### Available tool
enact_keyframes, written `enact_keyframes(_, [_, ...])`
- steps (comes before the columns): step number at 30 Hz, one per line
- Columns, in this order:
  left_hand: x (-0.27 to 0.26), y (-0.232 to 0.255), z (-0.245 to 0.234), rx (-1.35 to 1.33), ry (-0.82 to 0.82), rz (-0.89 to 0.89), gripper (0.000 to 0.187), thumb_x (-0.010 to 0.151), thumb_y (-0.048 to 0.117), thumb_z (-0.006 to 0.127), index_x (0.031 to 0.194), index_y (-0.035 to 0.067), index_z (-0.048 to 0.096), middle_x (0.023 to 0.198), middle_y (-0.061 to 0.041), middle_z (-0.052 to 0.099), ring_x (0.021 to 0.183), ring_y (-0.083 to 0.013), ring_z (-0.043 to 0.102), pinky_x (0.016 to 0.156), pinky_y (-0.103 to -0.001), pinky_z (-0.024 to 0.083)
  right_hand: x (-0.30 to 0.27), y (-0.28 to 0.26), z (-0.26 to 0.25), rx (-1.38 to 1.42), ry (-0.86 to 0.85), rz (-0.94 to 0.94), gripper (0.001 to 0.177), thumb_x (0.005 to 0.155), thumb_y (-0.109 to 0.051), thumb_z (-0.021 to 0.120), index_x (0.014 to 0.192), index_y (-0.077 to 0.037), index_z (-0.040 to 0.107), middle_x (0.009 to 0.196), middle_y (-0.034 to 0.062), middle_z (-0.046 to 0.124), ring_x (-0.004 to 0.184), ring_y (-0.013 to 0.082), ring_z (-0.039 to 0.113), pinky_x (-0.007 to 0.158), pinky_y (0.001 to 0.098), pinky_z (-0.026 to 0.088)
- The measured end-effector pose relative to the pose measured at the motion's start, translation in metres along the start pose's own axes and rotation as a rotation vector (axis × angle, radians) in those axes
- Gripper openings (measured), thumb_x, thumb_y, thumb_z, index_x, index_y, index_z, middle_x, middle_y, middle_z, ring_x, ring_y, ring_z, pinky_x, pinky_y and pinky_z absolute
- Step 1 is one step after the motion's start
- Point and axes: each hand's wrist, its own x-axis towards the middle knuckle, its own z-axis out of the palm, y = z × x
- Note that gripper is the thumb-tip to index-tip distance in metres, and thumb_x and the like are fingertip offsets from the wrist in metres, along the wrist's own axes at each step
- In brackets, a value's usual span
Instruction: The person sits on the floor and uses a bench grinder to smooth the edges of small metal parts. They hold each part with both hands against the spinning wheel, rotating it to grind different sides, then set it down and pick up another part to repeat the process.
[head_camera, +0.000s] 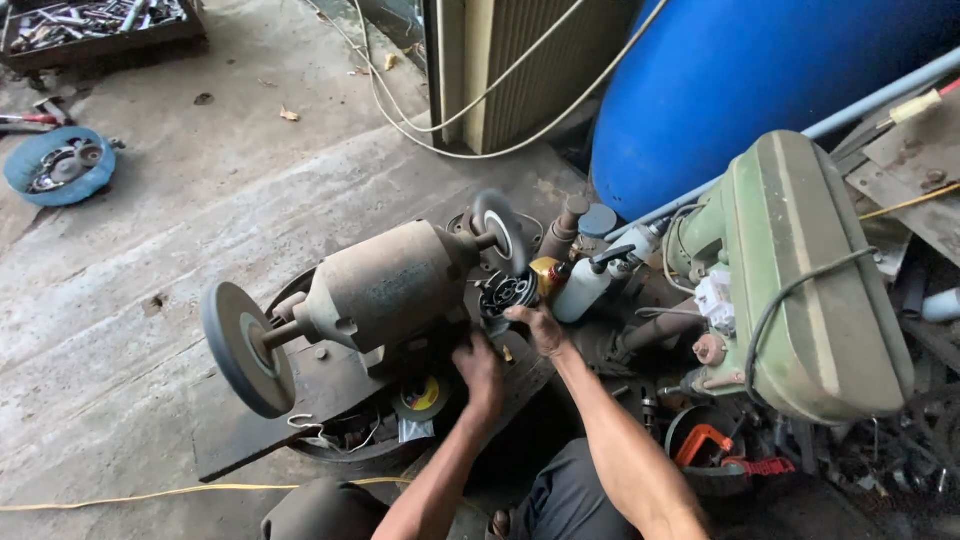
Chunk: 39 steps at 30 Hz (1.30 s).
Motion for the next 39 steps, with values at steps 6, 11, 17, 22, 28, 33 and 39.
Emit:
enact_keyframes(6, [-0.035,-0.027,0.000,0.295,-0.179,-0.037,0.090,0.097,0.052,0.064,0.157,-0.007,0.031,0.162,-0.032,0.028,0.154,-0.0406,0.025,0.129,-0.048,0.014,-0.014,-0.062,-0.026,0.599,0.254,0.562,0.048,0.057,-0.024,0.074,0.098,0.000,0.076,0.098,0.0234,0.073,0.092,0.0376,0.069,0.098,0.0475,0.049])
enact_keyframes(11, [-0.044,0.060,0.015,-0.021,-0.359,-0.260,0.080,0.103,0.056,0.042,0.157,-0.003,0.036,0.162,-0.031,0.031,0.144,-0.0522,0.038,0.123,-0.062,0.027,-0.020,-0.003,-0.067,1.249,0.149,0.683,0.035,0.078,-0.017,0.065,0.103,0.005,0.073,0.110,0.0308,0.072,0.098,0.0483,0.071,0.094,0.0610,0.052])
enact_keyframes(17, [0.006,0.028,0.044,-0.181,-0.288,-0.189,0.040,0.097,0.020,0.061,0.126,-0.007,0.067,0.131,-0.029,0.062,0.121,-0.0436,0.064,0.099,-0.056,0.056,-0.017,-0.043,-0.077,0.485,0.198,0.788,0.057,0.092,-0.056,0.072,0.105,-0.001,0.070,0.086,0.0243,0.075,0.062,0.0394,0.073,0.043,0.0435,0.052])
enact_keyframes(22, [0.038,0.001,0.050,-0.256,-0.247,-0.151,0.035,0.096,0.014,0.067,0.121,-0.012,0.066,0.121,-0.033,0.061,0.107,-0.0467,0.068,0.084,-0.059,0.064,0.008,-0.024,-0.064,0.195,0.411,0.619,0.039,0.079,-0.029,0.086,0.103,-0.001,0.073,0.077,0.0204,0.071,0.053,0.0301,0.070,0.030,0.0307,0.044])
enact_keyframes(28, [0.039,0.038,0.043,-0.154,-0.503,-0.083,0.050,0.086,0.011,0.081,0.131,-0.003,0.063,0.130,-0.033,0.060,0.121,-0.0528,0.059,0.100,-0.065,0.052,0.065,0.032,-0.073,0.236,0.245,0.601,0.029,0.079,-0.022,0.081,0.090,0.003,0.072,0.066,0.0124,0.060,0.049,0.0205,0.056,0.033,0.0252,0.031])
enact_keyframes(33, [0.060,0.019,0.041,-0.119,-0.626,0.077,0.074,0.088,0.006,0.081,0.154,0.002,0.045,0.151,-0.028,0.050,0.135,-0.0464,0.050,0.106,-0.054,0.050,0.105,0.225,-0.132,1.165,-1.184,0.510,0.064,0.093,-0.046,0.069,0.144,-0.014,0.047,0.091,0.0169,0.049,0.071,0.0250,0.044,0.044,0.0337,0.039])
enact_keyframes(39, [0.027,0.048,0.049,0.235,-0.502,0.175,0.092,0.077,0.009,0.091,0.151,-0.007,0.039,0.145,-0.033,0.051,0.123,-0.0459,0.061,0.102,-0.057,0.057,0.109,0.161,-0.093,0.078,-0.167,0.276,0.016,0.083,-0.012,0.072,0.094,-0.007,0.062,0.086,0.0124,0.055,0.072,0.0202,0.048,0.063,0.0282,0.031])
